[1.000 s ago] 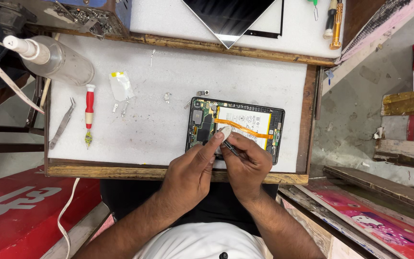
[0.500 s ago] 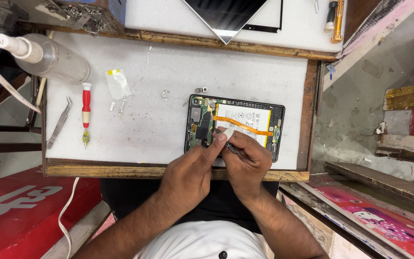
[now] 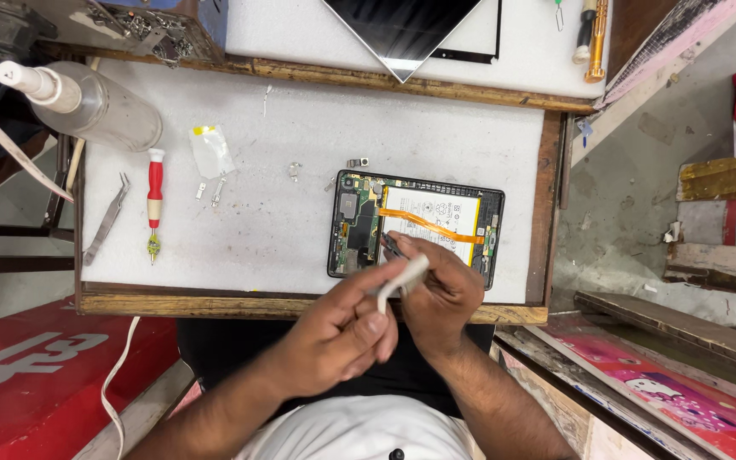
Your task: The person uses a red-handled screwdriver to remove screws from a disassembled tablet on a workbench. They then use a white cloth to wipe a small black component and the tablet's internal surfaces. The person places the cleaned component back onto the tablet and continues to work on the device.
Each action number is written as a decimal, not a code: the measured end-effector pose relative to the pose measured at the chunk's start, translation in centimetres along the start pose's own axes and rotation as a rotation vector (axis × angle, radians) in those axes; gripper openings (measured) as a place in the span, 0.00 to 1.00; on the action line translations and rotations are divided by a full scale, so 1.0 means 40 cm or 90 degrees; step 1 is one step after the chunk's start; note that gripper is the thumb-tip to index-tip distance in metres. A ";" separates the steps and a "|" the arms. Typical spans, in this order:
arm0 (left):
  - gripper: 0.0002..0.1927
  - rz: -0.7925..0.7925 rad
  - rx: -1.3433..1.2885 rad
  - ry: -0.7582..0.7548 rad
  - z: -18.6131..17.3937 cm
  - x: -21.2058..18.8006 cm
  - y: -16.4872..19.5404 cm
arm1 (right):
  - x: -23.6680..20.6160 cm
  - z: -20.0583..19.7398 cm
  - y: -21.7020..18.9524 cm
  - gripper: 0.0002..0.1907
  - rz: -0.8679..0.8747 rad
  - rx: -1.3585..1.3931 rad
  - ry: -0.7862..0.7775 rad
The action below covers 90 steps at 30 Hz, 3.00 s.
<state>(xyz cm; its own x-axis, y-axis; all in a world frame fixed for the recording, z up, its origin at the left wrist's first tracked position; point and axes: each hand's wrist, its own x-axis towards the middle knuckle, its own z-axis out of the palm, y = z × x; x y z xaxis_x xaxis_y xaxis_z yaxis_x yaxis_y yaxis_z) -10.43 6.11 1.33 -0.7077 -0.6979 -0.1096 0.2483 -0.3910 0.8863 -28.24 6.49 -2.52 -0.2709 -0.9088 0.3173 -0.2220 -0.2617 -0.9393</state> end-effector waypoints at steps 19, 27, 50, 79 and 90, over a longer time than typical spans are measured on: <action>0.27 0.178 0.498 0.216 0.010 0.036 -0.024 | -0.014 -0.004 -0.001 0.10 0.025 -0.026 -0.001; 0.28 0.143 0.469 0.204 0.004 0.022 -0.029 | -0.011 0.004 -0.002 0.10 0.033 0.024 -0.007; 0.45 0.170 0.700 0.215 0.019 0.025 -0.022 | -0.005 0.004 -0.006 0.11 0.008 -0.026 0.000; 0.28 0.123 0.471 0.180 0.001 0.032 -0.040 | -0.012 0.003 0.001 0.13 -0.012 -0.033 -0.008; 0.41 0.195 0.684 0.194 -0.014 0.030 -0.038 | -0.003 0.007 -0.006 0.11 -0.008 -0.062 -0.009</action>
<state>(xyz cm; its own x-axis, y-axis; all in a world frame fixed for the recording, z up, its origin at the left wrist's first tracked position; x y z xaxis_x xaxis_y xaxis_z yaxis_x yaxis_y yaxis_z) -11.29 5.56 -0.41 -0.4900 -0.8480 0.2018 -0.4116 0.4292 0.8040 -27.90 6.57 -2.37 -0.2546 -0.9103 0.3263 -0.3153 -0.2408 -0.9179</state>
